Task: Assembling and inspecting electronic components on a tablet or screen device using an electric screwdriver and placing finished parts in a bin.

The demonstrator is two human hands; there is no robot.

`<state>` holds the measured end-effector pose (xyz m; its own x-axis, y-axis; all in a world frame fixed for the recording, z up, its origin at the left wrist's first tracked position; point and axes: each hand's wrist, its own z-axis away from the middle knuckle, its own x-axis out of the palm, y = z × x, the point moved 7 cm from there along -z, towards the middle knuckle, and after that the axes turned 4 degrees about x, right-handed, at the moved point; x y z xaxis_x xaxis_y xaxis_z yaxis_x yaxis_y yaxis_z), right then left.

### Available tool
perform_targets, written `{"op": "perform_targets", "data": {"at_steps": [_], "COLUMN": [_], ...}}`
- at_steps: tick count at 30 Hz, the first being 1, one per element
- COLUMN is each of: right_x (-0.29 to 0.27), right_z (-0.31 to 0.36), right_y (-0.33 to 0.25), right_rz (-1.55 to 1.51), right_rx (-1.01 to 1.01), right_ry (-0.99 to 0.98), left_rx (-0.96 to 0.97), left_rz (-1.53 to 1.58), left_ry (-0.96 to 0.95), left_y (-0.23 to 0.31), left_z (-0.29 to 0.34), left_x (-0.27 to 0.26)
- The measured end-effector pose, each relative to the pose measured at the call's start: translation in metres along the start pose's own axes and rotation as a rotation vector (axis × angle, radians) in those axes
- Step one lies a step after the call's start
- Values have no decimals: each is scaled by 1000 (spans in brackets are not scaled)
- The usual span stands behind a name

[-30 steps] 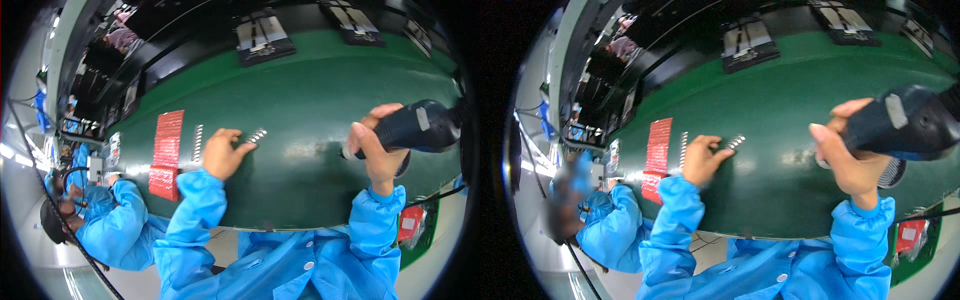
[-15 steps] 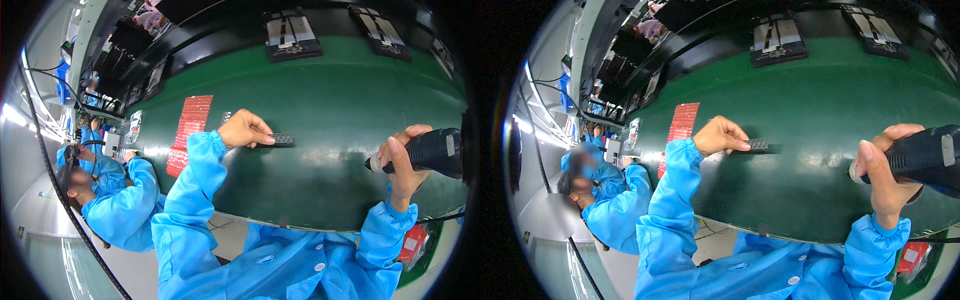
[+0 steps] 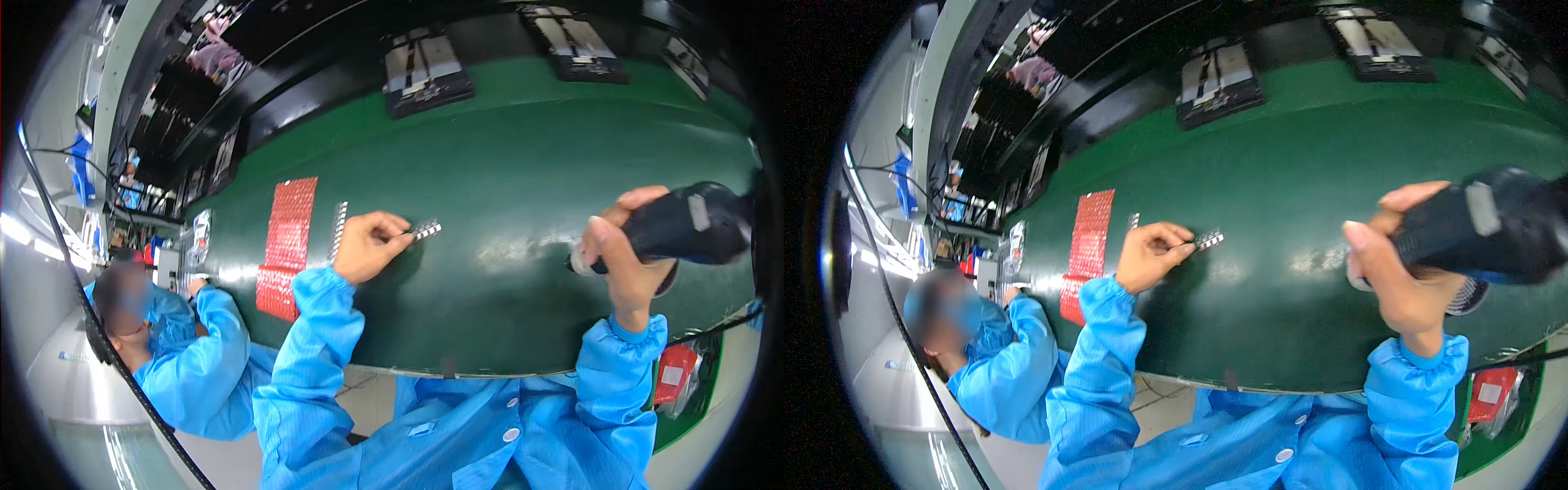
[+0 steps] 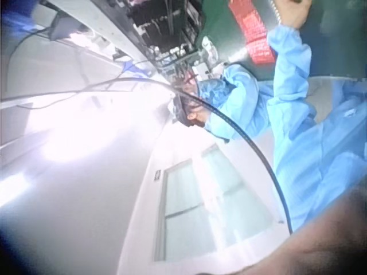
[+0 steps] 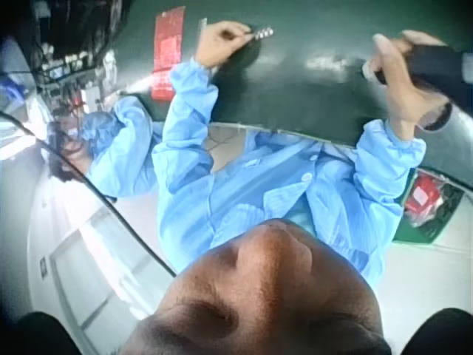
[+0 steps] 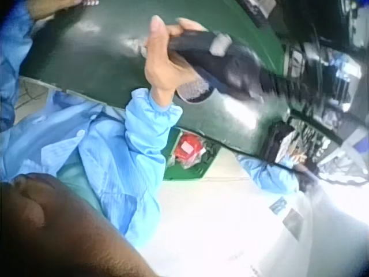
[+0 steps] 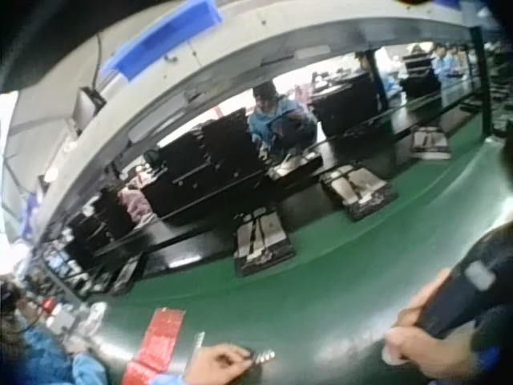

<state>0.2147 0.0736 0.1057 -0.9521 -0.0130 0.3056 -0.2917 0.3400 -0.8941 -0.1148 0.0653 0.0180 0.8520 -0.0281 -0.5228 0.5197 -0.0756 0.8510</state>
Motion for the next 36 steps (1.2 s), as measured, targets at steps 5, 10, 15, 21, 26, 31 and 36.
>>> {"op": "perform_targets", "data": {"at_steps": [5, 10, 15, 21, 26, 31, 36], "right_x": [-2, -4, 0, -12, -10, -5, -17], "right_z": [-2, -2, -12, -15, -13, -6, -16], "right_y": [7, 9, 18, 18, 11, 21, 10], "right_rz": [-62, 11, -93, -83, -28, -174, -129], "right_rx": [25, 119, 158, 56, -99, -87, -32], "right_ry": [-48, -18, -57, -139, -195, -266, -279], "left_rx": [-47, 122, 193, 374, 704, 462, 712], "left_rz": [172, 7, 200, -109, -582, -890, -1083], "left_ry": [230, 114, 44, 18, -51, -97, -139], "left_y": [31, 57, 65, 112, 137, 140, 155], "left_z": [-4, -29, -82, -167, -254, -332, -324], "left_x": [-12, 16, 48, 113, 178, 188, 200]}}
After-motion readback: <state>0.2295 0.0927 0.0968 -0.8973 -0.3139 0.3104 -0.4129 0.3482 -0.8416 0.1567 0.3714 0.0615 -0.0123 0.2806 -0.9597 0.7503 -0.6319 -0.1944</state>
